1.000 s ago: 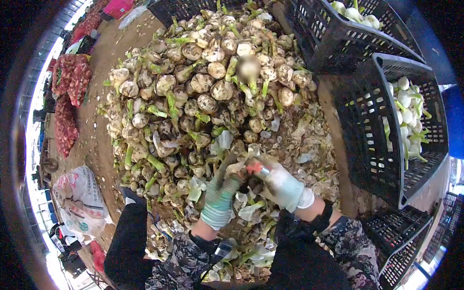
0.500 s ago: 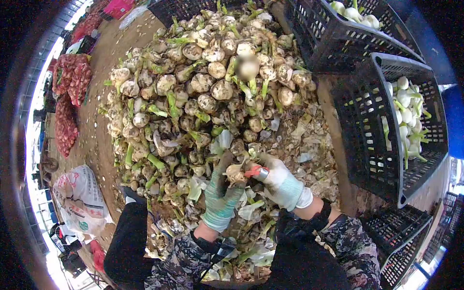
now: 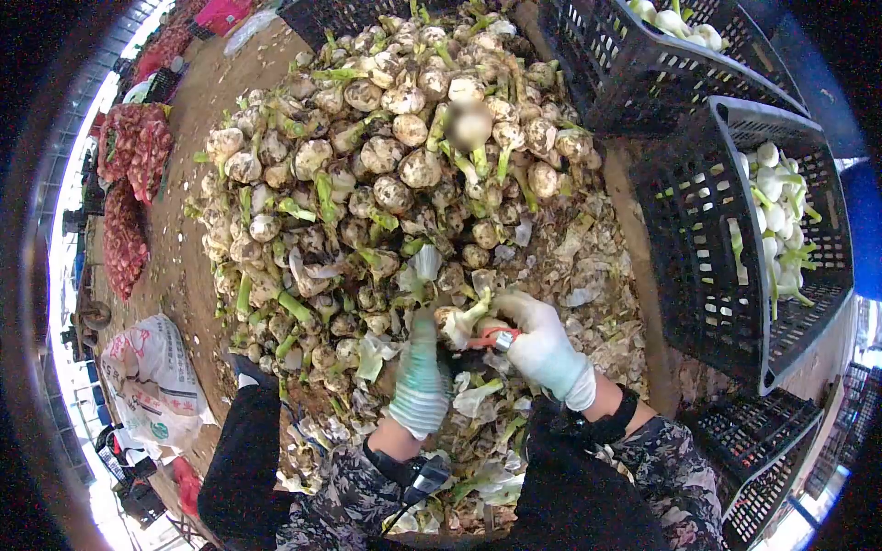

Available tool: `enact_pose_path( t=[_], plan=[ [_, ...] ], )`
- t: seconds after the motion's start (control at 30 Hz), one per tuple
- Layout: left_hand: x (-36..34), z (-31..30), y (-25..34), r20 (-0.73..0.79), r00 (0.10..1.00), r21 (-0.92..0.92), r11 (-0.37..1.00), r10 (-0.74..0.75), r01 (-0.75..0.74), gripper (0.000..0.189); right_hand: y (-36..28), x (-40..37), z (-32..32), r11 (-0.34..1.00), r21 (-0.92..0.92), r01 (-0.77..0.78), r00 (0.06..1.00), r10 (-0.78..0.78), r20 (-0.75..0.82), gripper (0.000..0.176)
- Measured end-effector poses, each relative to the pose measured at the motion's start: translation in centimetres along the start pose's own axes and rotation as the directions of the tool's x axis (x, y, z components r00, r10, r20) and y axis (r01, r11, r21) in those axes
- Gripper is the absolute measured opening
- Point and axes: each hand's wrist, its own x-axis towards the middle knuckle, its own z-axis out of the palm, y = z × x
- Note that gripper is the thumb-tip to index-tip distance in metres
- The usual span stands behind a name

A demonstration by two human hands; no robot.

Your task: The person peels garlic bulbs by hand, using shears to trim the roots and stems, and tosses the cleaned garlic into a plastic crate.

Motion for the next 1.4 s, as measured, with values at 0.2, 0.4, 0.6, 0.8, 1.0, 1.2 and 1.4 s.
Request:
enact_pose_path(
  t=[0.2, 0.4, 0.6, 0.8, 1.0, 1.2, 1.4],
  plan=[
    [-1.9, 0.6, 1.6, 0.075, 0.941, 0.358, 0.872, 0.329, -0.334, 0.057, -3.2, -0.6, 0.1, 0.962, -0.209, 0.175, 0.984, -0.174, 0.022, 0.019],
    [-1.9, -0.8, 3.7, 0.288, 0.952, -0.255, 0.95, -0.105, 0.182, 0.062, -2.7, -0.7, -2.0, 0.975, -0.124, 0.186, 0.961, -0.154, 0.229, 0.016],
    [-2.5, 0.6, 1.7, 0.072, 0.978, 0.205, 0.957, 0.196, -0.207, 0.057, -1.9, -0.7, 0.3, 0.948, 0.254, -0.19, 0.973, 0.147, 0.178, 0.02],
    [-3.6, 1.4, 4.1, 0.264, 0.964, -0.206, 0.977, -0.006, 0.062, 0.051, 0.3, 0.9, -2.4, 0.754, 0.582, -0.304, 0.908, 0.414, -0.063, 0.014],
    [-2.7, -0.8, 4.2, 0.245, 0.969, 0.026, 0.999, -0.043, 0.037, 0.062, 2.1, -0.4, -2.2, 0.692, -0.715, 0.103, 0.884, 0.266, 0.385, 0.042],
    [-2.0, -1.4, 4.1, 0.277, 0.958, 0.283, 0.946, 0.077, -0.158, 0.071, 3.1, 0.1, -3.2, 0.982, 0.046, -0.185, 0.931, 0.16, 0.328, 0.057],
    [-2.3, -1.0, 4.3, 0.366, 0.93, 0.141, 0.986, 0.033, -0.091, 0.055, -2.9, 0.6, -2.0, 0.94, 0.15, -0.308, 0.833, 0.19, 0.52, 0.055]
  ],
)
